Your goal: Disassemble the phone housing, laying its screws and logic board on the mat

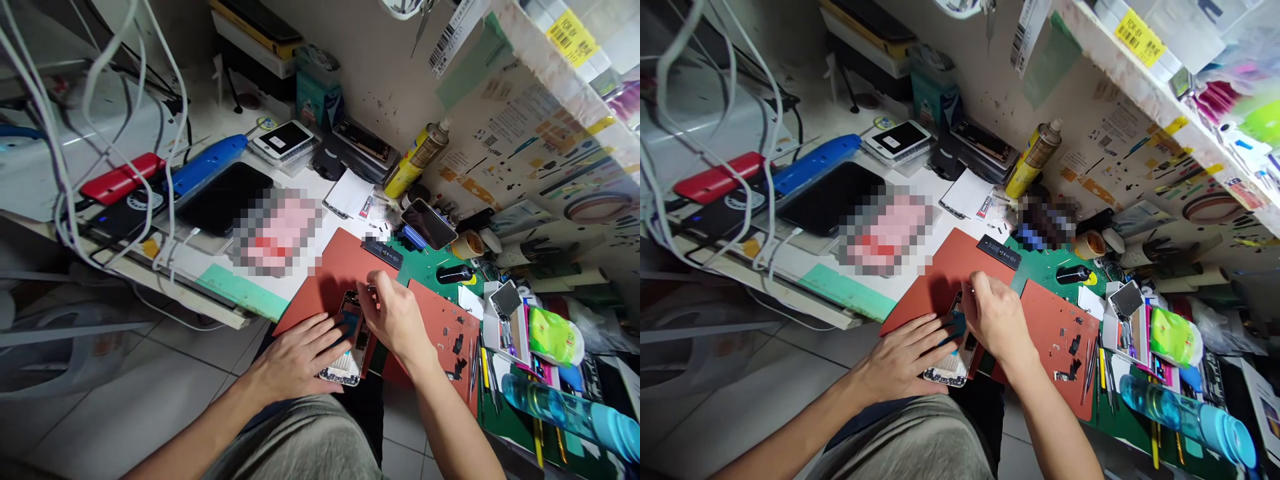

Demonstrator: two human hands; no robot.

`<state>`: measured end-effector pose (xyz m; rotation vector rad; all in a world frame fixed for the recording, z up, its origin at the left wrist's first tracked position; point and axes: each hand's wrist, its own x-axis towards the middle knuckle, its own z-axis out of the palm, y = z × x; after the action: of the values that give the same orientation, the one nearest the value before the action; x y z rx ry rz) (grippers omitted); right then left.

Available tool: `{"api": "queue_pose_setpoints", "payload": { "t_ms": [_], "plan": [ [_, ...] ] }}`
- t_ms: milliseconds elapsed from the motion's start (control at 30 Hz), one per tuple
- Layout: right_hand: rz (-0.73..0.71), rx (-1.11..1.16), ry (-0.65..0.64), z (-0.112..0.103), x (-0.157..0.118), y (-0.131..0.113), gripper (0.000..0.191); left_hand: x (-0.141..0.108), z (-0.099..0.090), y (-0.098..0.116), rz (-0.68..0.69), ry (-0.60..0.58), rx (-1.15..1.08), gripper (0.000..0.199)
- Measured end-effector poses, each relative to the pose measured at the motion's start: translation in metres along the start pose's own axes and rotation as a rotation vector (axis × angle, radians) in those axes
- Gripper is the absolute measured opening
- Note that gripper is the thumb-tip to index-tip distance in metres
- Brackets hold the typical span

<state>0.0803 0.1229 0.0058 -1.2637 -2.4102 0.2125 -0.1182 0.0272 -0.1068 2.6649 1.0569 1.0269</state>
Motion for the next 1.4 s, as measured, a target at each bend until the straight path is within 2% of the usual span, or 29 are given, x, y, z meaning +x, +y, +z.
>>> {"api": "queue_pose_setpoints", "payload": {
  "t_ms": [133, 367, 533, 667, 800, 967, 1100, 1400],
  "plan": [
    [-0.026, -0.026, -0.019, -0.003, 0.008, 0.0, 0.019, 0.0, 0.0, 0.001, -0.021, -0.012, -0.029, 0.062],
    [-0.114, 0.06, -0.176, -0.01, 0.01, 0.0, 0.013, -0.001, 0.001, 0.001, -0.016, -0.009, -0.018, 0.059],
    [-0.095, 0.011, -0.1, -0.007, 0.011, 0.001, 0.013, -0.002, 0.002, 0.0, -0.011, -0.025, -0.001, 0.065],
    [-0.09, 0.057, -0.096, -0.005, 0.012, 0.001, 0.007, -0.003, 0.001, 0.0, 0.007, -0.032, 0.019, 0.07],
    [-0.068, 0.017, -0.056, -0.004, 0.012, 0.001, 0.009, -0.004, 0.001, 0.0, 0.01, -0.018, 0.032, 0.074],
    [-0.07, 0.006, -0.036, -0.001, 0.009, 0.0, 0.007, -0.004, 0.001, 0.001, 0.003, -0.014, 0.036, 0.072],
    [-0.1, 0.011, -0.073, 0.001, 0.007, -0.001, 0.007, -0.002, 0.0, 0.002, -0.002, -0.011, 0.035, 0.066],
    [-0.13, -0.04, -0.028, 0.005, 0.005, -0.003, 0.013, -0.002, 0.001, 0.004, -0.016, -0.014, 0.047, 0.06]
  ]
}}
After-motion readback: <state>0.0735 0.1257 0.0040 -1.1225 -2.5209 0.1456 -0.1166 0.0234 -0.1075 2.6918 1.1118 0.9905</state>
